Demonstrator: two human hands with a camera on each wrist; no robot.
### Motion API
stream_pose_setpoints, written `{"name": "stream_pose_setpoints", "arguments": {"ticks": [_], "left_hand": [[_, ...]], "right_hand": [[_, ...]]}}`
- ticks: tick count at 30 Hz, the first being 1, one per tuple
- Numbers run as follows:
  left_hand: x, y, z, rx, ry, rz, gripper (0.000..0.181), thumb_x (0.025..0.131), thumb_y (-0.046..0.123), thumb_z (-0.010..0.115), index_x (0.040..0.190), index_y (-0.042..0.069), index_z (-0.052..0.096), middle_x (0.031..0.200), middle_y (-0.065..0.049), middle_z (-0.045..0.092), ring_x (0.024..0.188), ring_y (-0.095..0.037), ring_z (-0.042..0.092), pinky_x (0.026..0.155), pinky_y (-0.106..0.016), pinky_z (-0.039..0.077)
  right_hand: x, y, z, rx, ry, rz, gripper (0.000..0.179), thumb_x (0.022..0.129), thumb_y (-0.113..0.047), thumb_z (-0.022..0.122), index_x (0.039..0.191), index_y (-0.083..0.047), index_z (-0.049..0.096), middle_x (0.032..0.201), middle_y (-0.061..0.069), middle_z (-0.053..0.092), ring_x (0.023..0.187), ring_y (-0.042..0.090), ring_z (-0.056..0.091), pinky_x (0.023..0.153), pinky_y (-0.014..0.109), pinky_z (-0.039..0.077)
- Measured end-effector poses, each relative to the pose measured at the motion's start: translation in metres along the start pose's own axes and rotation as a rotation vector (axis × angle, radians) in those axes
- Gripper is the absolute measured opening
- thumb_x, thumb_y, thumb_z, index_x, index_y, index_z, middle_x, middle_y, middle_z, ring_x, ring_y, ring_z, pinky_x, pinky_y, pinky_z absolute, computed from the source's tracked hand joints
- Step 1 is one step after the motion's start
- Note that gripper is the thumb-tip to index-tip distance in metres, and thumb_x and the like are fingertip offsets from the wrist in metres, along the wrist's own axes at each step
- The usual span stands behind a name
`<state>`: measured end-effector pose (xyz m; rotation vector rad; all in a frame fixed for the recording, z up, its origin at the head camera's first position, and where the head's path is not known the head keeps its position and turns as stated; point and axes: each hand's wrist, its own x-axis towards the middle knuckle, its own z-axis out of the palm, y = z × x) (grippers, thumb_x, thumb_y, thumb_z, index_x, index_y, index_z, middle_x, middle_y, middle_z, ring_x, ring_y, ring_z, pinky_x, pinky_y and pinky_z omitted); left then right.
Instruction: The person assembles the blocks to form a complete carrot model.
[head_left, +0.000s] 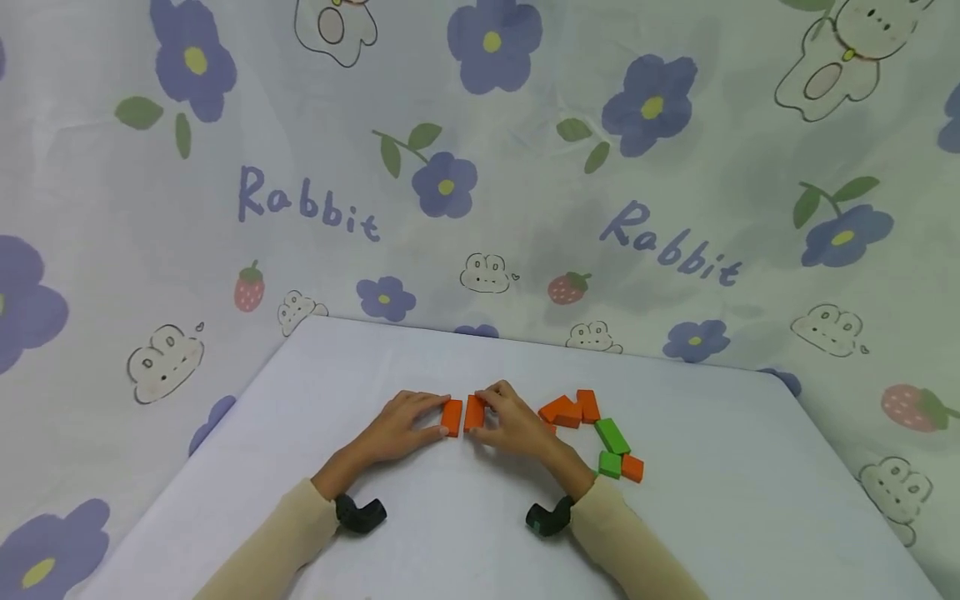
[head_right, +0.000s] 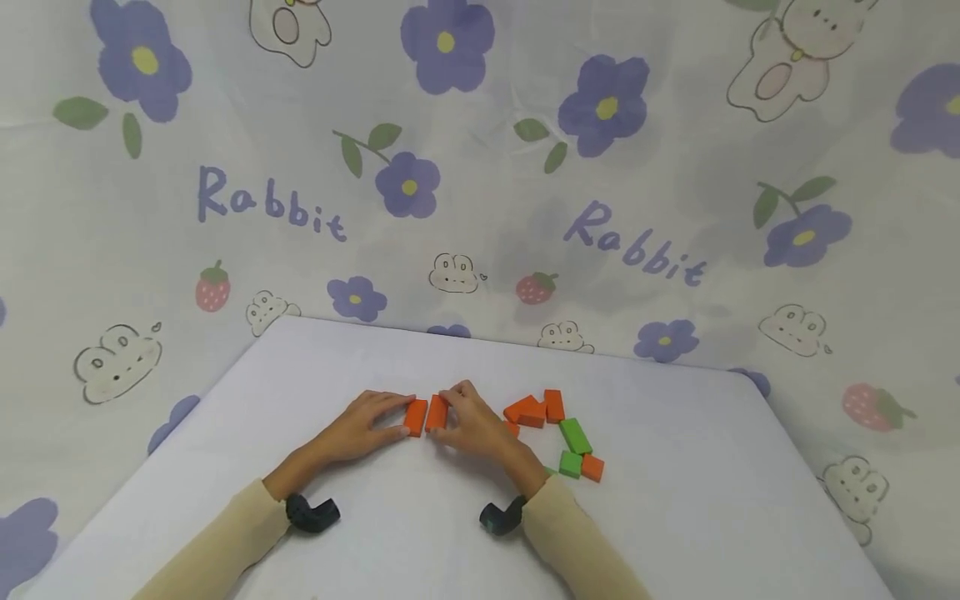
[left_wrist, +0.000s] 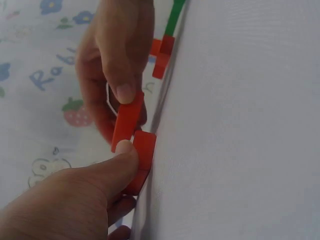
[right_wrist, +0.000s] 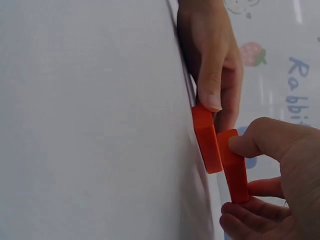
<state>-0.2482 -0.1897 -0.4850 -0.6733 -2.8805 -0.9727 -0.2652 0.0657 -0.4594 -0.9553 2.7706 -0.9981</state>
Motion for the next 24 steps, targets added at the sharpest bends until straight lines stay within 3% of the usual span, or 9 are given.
{"name": "stream_pose_setpoints", "arguments": {"ticks": [10,19,24], "left_hand": [[-0.002,0.001,0.003,-0.008,0.011,0.022,0.06,0.093,0.05,0.067,0.144,0.022,0.055,0.142,-0.001,0.059,0.13,-0.028,0.048,0.107,-0.059,0.039],[-0.002,0.004,-0.001,-0.002,0.003,0.012,0.06,0.093,0.049,0.067,0.145,0.021,0.055,0.143,-0.002,0.058,0.129,-0.029,0.047,0.107,-0.06,0.039],[-0.001,0.003,-0.002,0.002,-0.013,0.011,0.062,0.092,0.048,0.069,0.146,0.021,0.054,0.144,-0.003,0.057,0.129,-0.029,0.046,0.107,-0.06,0.039]], "right_hand": [[-0.005,0.008,0.022,-0.019,0.045,-0.036,0.061,0.09,-0.027,0.074,0.14,0.0,0.055,0.128,0.01,0.052,0.115,0.02,0.058,0.101,0.037,0.051],[-0.002,0.008,0.025,-0.071,0.045,-0.055,0.06,0.091,-0.03,0.073,0.141,-0.002,0.055,0.132,0.009,0.054,0.121,0.022,0.055,0.106,0.037,0.049],[-0.002,0.008,0.023,-0.065,0.032,-0.026,0.06,0.092,-0.031,0.072,0.143,-0.004,0.054,0.134,0.009,0.054,0.123,0.023,0.053,0.107,0.039,0.048]]}}
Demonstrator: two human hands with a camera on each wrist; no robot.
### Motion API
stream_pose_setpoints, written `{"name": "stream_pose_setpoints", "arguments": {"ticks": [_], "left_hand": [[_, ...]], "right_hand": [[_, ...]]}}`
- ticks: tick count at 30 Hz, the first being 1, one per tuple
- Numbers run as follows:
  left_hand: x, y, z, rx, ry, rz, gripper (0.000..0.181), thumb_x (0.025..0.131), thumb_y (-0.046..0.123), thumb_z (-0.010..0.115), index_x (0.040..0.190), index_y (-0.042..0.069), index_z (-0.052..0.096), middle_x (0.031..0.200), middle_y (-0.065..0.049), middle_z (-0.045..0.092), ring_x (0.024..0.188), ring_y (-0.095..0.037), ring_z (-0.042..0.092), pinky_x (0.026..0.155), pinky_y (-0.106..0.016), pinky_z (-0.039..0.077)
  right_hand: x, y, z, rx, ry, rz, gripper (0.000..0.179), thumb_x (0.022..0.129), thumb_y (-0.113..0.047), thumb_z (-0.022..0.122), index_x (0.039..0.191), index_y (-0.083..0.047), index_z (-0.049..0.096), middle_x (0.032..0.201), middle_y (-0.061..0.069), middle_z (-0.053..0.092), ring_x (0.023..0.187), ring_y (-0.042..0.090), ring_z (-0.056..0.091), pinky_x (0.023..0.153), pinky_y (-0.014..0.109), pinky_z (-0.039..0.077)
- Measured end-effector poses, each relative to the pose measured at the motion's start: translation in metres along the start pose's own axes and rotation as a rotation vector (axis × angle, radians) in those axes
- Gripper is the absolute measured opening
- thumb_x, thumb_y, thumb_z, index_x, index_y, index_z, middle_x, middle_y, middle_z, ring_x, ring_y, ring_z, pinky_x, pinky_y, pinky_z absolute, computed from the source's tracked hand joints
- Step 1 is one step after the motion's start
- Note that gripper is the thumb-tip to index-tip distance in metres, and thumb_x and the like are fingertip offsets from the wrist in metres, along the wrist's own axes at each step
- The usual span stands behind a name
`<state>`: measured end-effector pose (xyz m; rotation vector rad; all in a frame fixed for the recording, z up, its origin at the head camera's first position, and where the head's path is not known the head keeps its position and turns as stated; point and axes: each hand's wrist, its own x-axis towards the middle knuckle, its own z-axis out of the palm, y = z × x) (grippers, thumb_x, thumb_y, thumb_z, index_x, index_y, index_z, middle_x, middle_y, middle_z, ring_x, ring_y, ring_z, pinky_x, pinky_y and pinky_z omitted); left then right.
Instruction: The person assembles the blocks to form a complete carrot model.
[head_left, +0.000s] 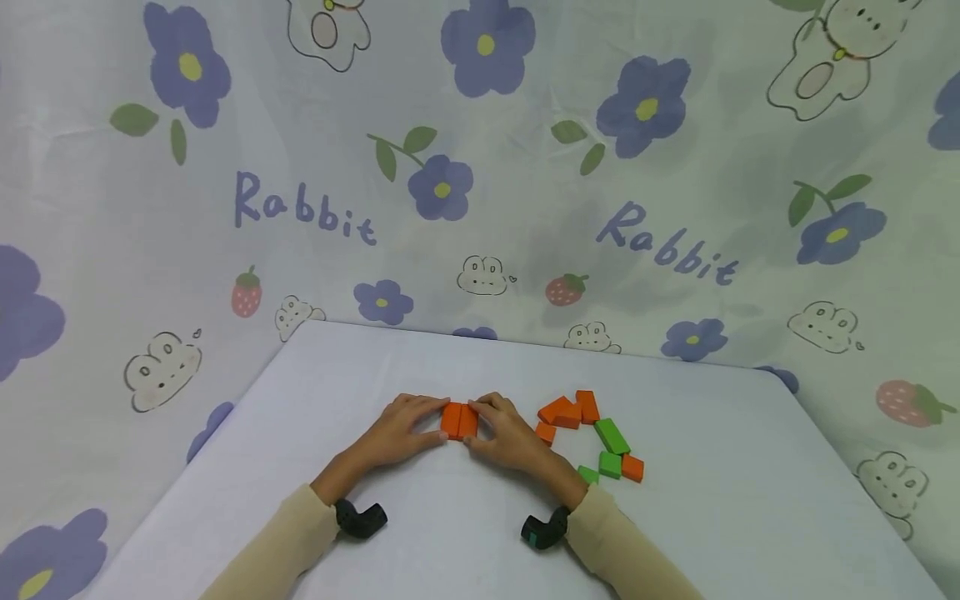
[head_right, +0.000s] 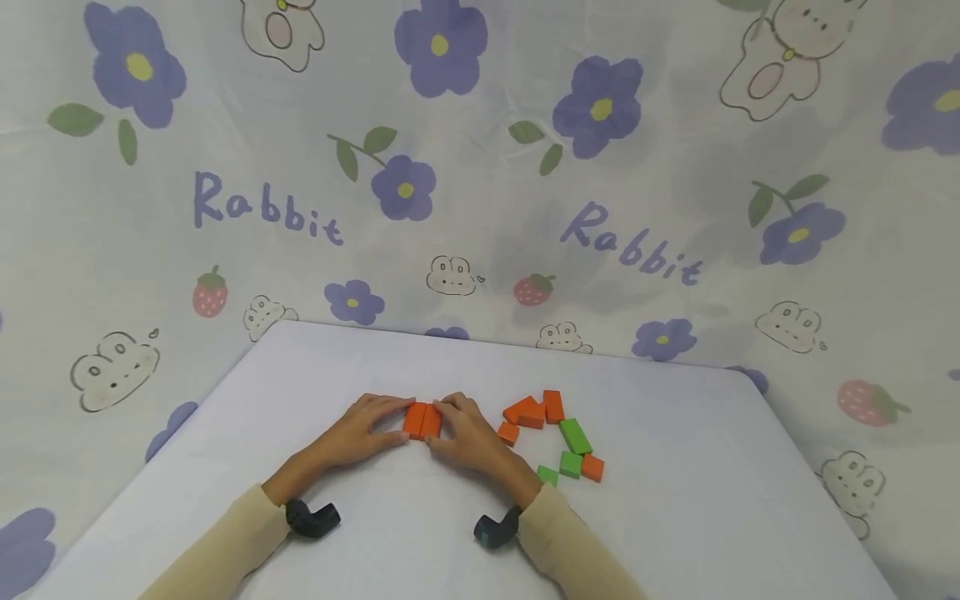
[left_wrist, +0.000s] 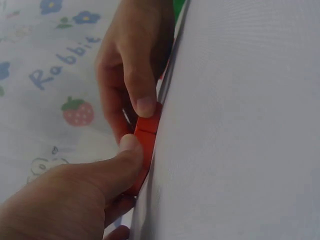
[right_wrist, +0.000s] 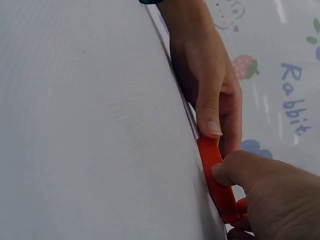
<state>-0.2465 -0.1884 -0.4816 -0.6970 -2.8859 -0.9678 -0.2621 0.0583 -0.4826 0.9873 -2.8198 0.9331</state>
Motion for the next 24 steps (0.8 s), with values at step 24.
{"name": "stream_pose_setpoints", "arguments": {"ticks": [24], "left_hand": [[0.0011,-0.0014,-0.0012,-0.013,-0.014,-0.008,0.06,0.093,0.045,0.068,0.146,0.021,0.053,0.145,-0.003,0.056,0.131,-0.028,0.045,0.108,-0.06,0.037]], "right_hand": [[-0.0012,0.004,0.0016,-0.004,0.028,-0.007,0.059,0.091,-0.035,0.074,0.141,-0.008,0.054,0.131,0.007,0.057,0.123,0.021,0.056,0.107,0.039,0.048]]}}
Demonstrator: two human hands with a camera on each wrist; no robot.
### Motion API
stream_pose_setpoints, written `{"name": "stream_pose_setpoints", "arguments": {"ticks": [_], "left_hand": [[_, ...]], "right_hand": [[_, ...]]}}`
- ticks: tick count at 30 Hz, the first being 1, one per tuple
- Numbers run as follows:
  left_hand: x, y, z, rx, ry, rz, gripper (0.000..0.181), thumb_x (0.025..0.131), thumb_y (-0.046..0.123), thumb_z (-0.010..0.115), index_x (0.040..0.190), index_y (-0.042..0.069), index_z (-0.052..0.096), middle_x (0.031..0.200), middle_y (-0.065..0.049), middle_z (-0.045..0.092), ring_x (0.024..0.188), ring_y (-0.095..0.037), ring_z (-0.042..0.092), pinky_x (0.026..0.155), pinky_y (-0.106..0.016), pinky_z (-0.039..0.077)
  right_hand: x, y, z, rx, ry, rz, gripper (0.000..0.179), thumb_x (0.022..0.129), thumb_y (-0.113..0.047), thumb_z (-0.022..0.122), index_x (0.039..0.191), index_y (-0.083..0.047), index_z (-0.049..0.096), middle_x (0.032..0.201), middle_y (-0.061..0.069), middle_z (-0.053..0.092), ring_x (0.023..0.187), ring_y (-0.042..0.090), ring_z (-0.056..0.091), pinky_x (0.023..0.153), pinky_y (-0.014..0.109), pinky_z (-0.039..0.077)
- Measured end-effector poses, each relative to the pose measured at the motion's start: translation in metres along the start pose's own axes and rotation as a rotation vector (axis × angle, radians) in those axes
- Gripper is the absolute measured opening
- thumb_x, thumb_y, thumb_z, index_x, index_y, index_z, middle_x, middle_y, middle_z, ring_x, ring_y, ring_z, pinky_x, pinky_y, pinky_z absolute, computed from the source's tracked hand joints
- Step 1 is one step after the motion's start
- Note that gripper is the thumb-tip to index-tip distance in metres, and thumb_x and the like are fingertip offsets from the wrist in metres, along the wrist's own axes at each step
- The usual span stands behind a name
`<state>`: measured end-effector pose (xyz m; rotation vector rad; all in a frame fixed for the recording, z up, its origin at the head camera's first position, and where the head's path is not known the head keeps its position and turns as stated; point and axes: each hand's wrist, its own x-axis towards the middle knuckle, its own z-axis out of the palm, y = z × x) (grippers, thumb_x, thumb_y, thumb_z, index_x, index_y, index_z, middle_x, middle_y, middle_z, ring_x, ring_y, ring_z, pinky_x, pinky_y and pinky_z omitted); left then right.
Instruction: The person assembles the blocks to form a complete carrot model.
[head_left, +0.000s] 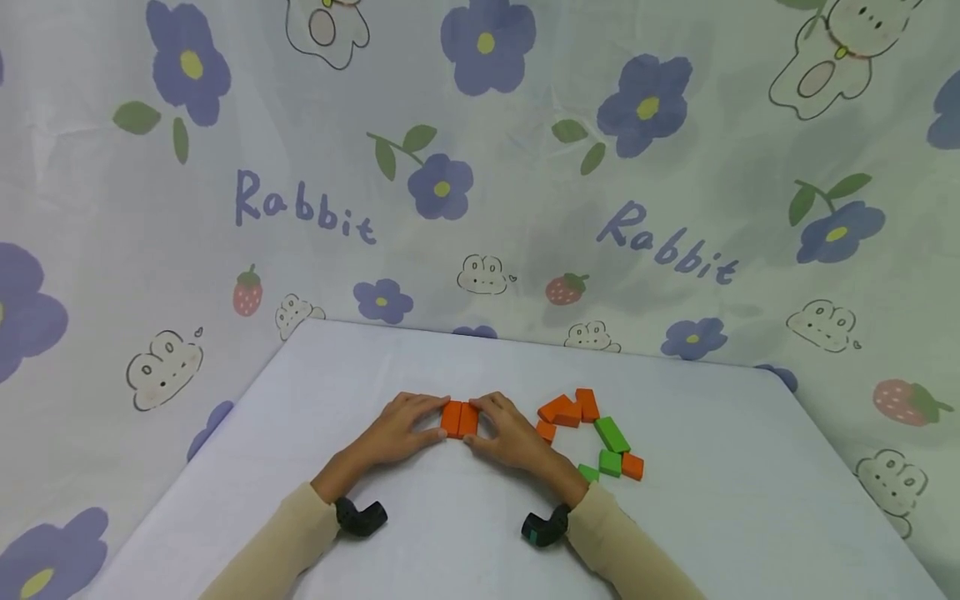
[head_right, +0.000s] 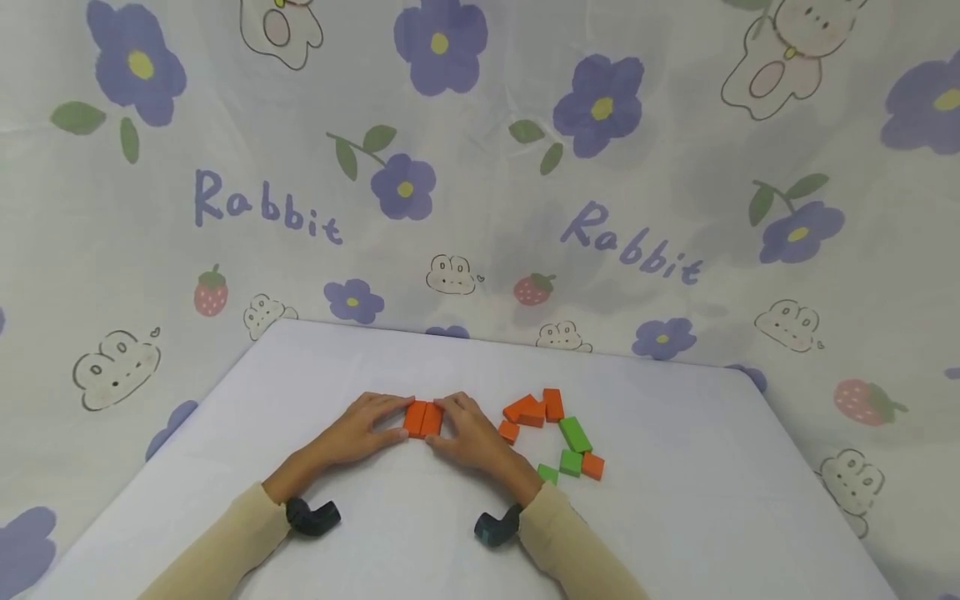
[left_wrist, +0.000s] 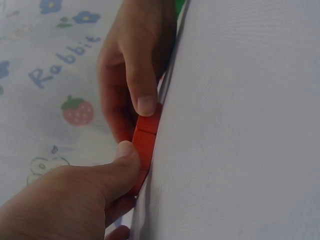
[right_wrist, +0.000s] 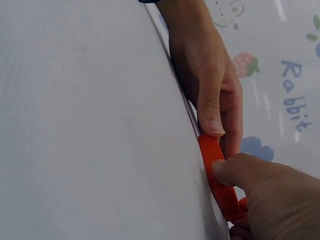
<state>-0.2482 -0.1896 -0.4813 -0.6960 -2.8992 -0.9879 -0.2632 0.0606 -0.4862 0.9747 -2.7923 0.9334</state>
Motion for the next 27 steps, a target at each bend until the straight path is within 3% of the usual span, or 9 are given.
{"name": "stream_pose_setpoints", "arguments": {"ticks": [27], "left_hand": [[0.0019,-0.0013,-0.0033,0.004,0.0,0.006,0.06,0.093,0.044,0.069,0.147,0.022,0.052,0.145,-0.002,0.056,0.129,-0.026,0.046,0.107,-0.058,0.039]], "right_hand": [[0.003,0.0035,0.002,-0.046,0.026,-0.049,0.061,0.092,-0.036,0.072,0.141,-0.004,0.055,0.133,0.009,0.055,0.123,0.022,0.055,0.106,0.036,0.049]]}}
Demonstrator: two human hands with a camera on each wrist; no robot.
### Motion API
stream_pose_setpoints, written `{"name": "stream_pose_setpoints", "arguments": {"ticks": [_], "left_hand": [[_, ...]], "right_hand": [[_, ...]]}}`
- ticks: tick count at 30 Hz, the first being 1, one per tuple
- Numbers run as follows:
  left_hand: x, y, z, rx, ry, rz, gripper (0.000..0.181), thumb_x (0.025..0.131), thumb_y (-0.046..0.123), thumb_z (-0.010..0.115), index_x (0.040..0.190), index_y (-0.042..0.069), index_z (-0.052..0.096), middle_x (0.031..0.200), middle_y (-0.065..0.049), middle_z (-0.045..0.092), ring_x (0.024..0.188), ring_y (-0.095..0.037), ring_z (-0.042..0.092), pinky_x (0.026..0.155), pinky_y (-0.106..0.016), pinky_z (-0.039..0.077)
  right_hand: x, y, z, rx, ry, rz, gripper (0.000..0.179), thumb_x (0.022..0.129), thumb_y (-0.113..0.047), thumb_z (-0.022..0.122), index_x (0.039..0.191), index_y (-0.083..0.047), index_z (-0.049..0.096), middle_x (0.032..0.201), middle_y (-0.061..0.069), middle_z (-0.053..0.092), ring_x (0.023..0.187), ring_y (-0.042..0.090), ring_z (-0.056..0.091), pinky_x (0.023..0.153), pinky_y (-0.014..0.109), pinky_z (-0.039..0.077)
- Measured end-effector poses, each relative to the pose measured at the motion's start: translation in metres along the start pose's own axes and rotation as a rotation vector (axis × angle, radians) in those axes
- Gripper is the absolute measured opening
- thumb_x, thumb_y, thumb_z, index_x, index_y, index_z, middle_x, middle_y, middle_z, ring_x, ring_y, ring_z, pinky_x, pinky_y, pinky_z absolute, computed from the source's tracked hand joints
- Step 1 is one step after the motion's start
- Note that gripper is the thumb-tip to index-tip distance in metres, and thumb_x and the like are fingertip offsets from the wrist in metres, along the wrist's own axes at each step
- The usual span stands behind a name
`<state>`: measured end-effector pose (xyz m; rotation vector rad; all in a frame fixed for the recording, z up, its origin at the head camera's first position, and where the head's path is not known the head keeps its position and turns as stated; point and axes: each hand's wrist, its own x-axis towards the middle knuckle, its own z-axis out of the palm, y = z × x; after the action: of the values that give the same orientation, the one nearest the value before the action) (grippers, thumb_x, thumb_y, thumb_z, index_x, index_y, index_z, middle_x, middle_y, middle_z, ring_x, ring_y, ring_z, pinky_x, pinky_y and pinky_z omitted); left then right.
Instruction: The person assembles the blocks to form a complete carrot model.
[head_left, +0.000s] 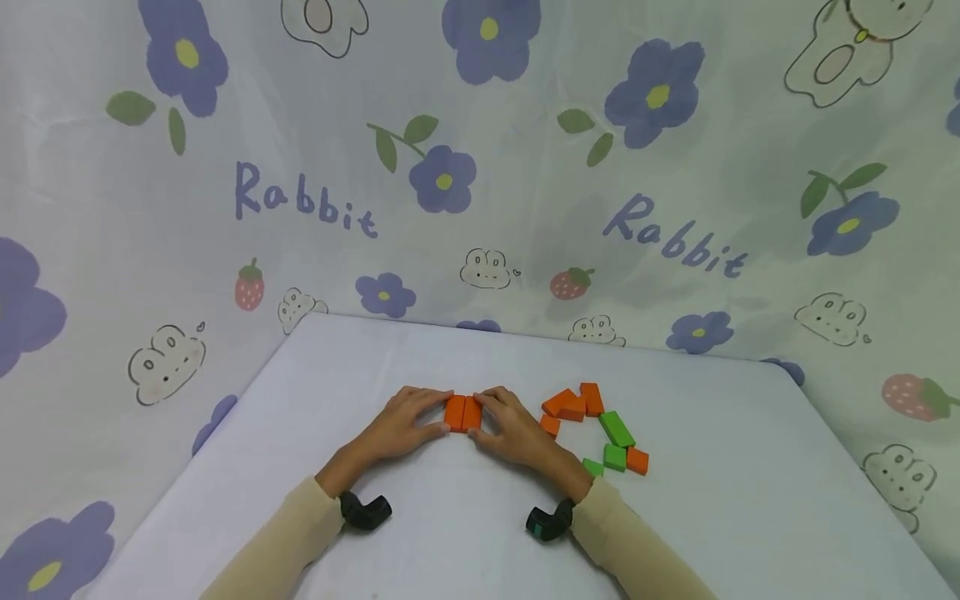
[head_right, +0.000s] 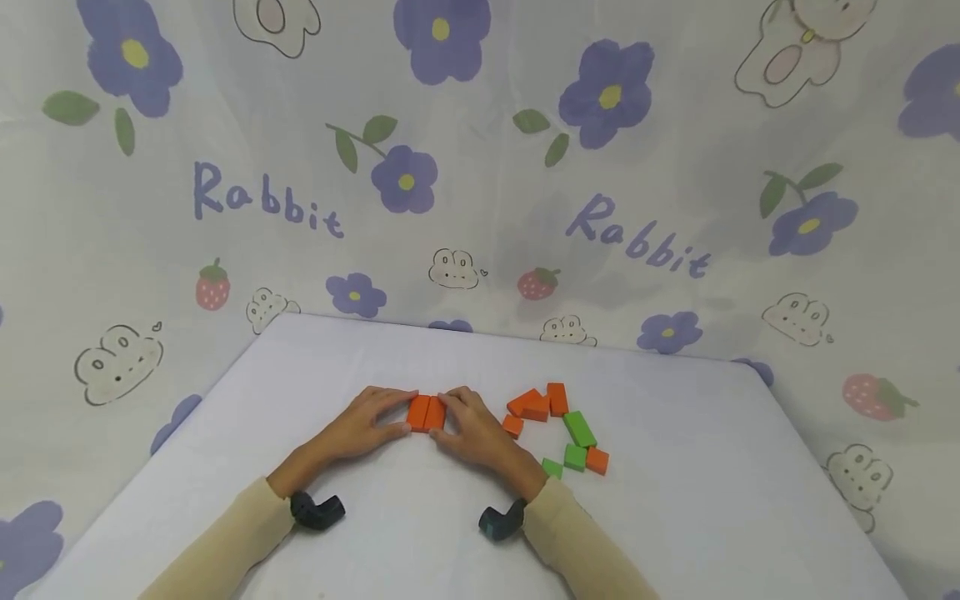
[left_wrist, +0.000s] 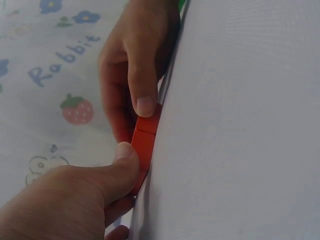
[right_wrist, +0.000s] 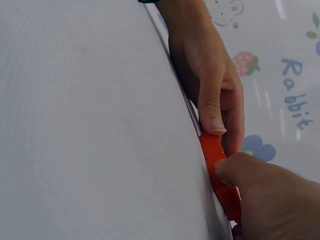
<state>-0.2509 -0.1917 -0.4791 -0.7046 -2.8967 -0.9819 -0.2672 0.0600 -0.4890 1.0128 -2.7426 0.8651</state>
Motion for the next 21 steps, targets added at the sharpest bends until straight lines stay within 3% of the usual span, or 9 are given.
{"name": "stream_pose_setpoints", "arguments": {"ticks": [11,16,21], "left_hand": [[0.002,0.0,0.0,0.009,0.002,0.017,0.06,0.093,0.043,0.068,0.146,0.02,0.052,0.145,-0.003,0.057,0.128,-0.027,0.047,0.107,-0.059,0.039],[0.005,0.001,0.002,-0.004,-0.007,0.028,0.061,0.094,0.044,0.068,0.148,0.021,0.051,0.146,-0.004,0.056,0.13,-0.027,0.046,0.108,-0.058,0.038],[0.004,-0.003,0.003,0.033,-0.004,-0.009,0.062,0.093,0.043,0.069,0.148,0.023,0.05,0.146,-0.003,0.056,0.131,-0.027,0.046,0.107,-0.059,0.039]], "right_hand": [[-0.001,0.001,-0.002,-0.026,0.006,-0.016,0.061,0.092,-0.035,0.072,0.142,-0.003,0.054,0.134,0.009,0.056,0.126,0.023,0.056,0.106,0.037,0.049],[-0.002,-0.003,-0.011,-0.071,-0.026,0.0,0.067,0.092,-0.038,0.072,0.143,-0.001,0.051,0.139,0.011,0.054,0.127,0.024,0.057,0.105,0.037,0.049],[-0.001,-0.015,-0.032,-0.057,-0.062,0.019,0.072,0.093,-0.042,0.07,0.148,-0.005,0.046,0.148,0.01,0.046,0.133,0.026,0.054,0.106,0.039,0.049]]}}
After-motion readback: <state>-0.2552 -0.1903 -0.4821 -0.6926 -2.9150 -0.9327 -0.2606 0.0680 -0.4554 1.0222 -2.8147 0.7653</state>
